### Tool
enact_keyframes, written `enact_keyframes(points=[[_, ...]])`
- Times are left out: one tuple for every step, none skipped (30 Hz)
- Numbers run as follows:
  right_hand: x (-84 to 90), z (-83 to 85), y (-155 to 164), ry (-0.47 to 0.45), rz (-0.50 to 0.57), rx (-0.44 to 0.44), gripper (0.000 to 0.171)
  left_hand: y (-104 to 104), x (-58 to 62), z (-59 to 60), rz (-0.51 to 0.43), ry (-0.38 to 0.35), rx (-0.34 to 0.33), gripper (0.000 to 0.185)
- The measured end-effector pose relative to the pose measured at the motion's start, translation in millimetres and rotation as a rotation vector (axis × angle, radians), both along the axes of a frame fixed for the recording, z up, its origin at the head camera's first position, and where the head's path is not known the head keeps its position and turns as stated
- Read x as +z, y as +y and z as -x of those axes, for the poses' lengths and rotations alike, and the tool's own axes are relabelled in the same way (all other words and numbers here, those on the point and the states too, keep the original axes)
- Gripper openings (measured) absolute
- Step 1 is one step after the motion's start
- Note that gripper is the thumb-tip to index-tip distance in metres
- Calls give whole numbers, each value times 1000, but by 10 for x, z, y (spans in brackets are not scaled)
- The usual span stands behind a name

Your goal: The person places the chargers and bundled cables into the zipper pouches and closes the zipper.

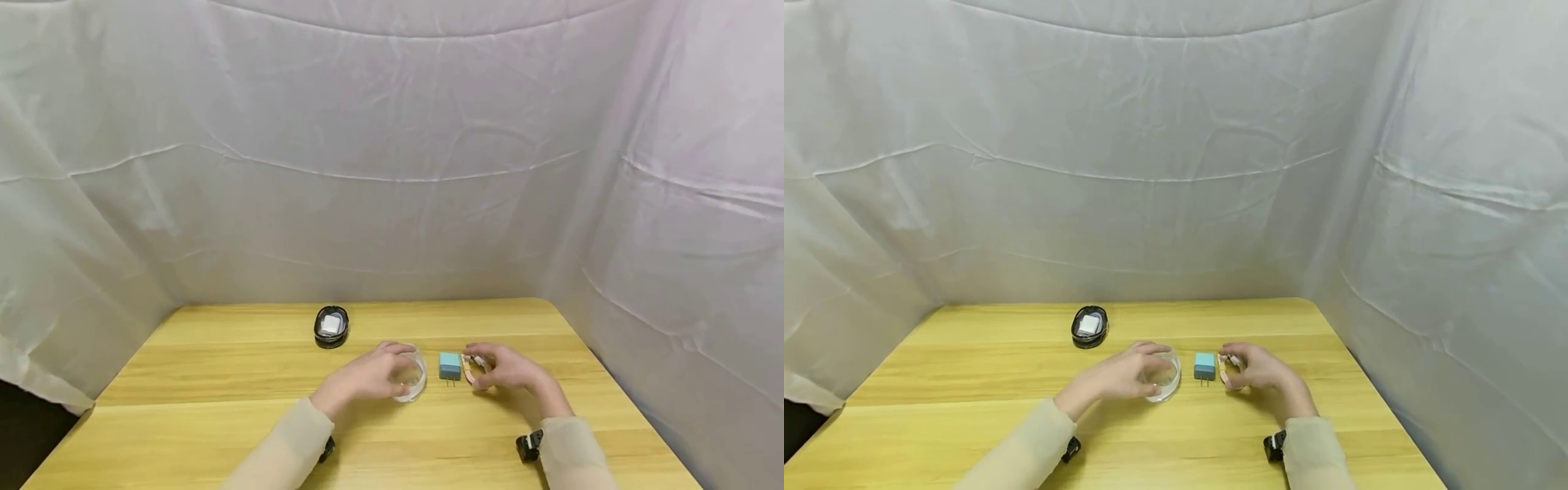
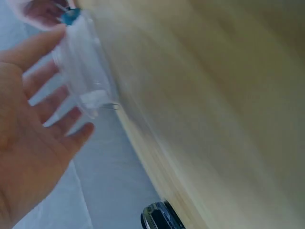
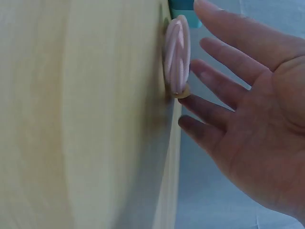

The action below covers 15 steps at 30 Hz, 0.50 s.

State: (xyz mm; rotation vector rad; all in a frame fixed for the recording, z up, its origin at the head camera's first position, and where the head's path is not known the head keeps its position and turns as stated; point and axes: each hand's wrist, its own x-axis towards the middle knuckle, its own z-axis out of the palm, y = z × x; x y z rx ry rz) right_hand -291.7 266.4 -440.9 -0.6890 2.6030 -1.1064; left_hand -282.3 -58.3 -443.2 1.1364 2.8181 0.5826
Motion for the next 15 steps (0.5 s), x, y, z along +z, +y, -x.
enact_keyframes(points=[[0,2,-5,-7,-1,6,74,-5,-3,16,6,1,-12,56],[-4,6,-8,-6,-8,16,74,-9,-4,30,13,7,-24,60],[-7,8,-12,0,-19,23,73,-10,-10,48,21,19,-37,62],[-9,11,-15,2,-23,24,73,-10,-12,60,30,27,-49,65],[-12,13,-15,4,-24,22,72,-9,-12,71,40,35,-58,67],[-16,16,-14,10,-31,24,72,-7,-14,81,49,43,-66,68],[-19,19,-11,17,-38,25,71,-4,-21,93,59,51,-74,69],[-24,23,-7,26,-47,28,71,0,-27,104,68,57,-79,69],[-27,25,-4,27,-48,27,70,4,-34,113,76,61,-84,69],[-29,26,0,25,-47,27,69,7,-37,117,82,58,-87,70],[-32,26,3,29,-53,30,68,11,-44,125,87,57,-89,70],[-38,28,7,31,-56,32,67,15,-54,134,92,55,-92,70],[-42,27,9,32,-60,32,66,19,-59,139,95,51,-93,71],[-45,25,11,31,-60,30,65,23,-62,141,96,48,-94,71],[-47,23,11,28,-61,28,65,27,-66,143,97,44,-95,72]])
